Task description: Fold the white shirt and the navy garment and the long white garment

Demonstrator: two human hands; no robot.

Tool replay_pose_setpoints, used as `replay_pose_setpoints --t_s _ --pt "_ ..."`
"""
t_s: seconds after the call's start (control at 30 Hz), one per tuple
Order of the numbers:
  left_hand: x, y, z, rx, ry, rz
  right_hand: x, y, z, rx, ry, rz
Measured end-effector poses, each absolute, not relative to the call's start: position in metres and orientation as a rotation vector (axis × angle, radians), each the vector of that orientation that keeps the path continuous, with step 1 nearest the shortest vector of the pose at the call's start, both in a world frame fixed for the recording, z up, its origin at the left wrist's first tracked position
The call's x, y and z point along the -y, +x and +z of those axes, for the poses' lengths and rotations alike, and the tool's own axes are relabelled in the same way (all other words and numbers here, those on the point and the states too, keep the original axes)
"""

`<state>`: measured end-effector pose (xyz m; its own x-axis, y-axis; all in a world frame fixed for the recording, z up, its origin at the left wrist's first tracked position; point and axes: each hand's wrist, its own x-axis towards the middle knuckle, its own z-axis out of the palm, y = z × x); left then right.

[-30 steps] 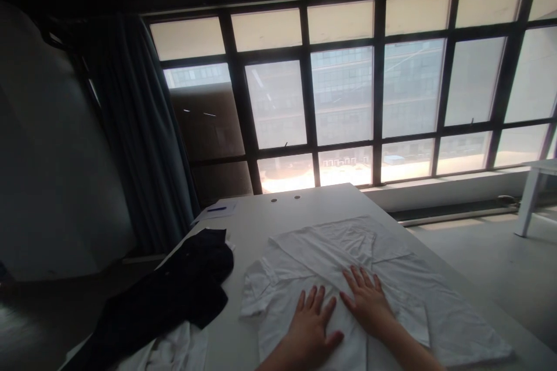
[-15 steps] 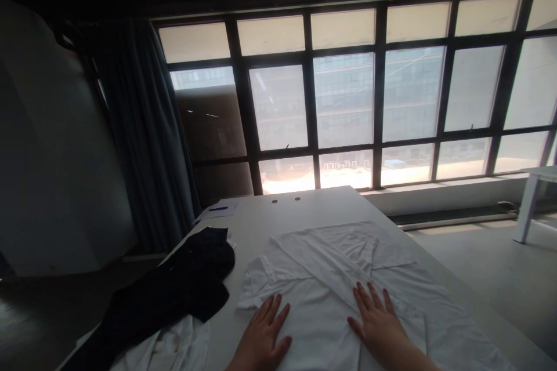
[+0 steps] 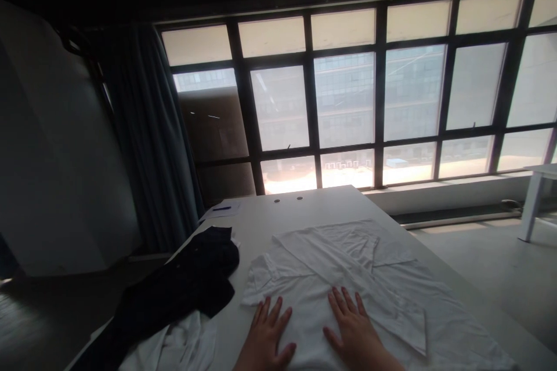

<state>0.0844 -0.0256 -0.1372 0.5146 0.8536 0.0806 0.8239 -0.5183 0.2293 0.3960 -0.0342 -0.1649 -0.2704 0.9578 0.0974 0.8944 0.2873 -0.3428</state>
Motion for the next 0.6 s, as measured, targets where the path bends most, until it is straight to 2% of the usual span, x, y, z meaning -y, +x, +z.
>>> replay_pose_setpoints --t_s 0.17,0.33,0.43,0.6 --pt "0.020 0.082 -0.146 -1.481 2.551 0.198 0.041 0.390 -0.173 2.405 -1.398 0.167" --pt "0.022 0.084 -0.154 -1.334 2.669 0.196 0.032 0.381 -0.211 2.495 -1.111 -0.226" --pt "0.025 0.096 -0.155 -1.202 2.736 0.223 0.030 0.380 -0.213 2.480 -1.031 -0.414" --pt "0.030 0.111 -0.153 -1.090 2.792 0.391 0.033 0.367 -0.207 2.455 -0.860 -0.433"
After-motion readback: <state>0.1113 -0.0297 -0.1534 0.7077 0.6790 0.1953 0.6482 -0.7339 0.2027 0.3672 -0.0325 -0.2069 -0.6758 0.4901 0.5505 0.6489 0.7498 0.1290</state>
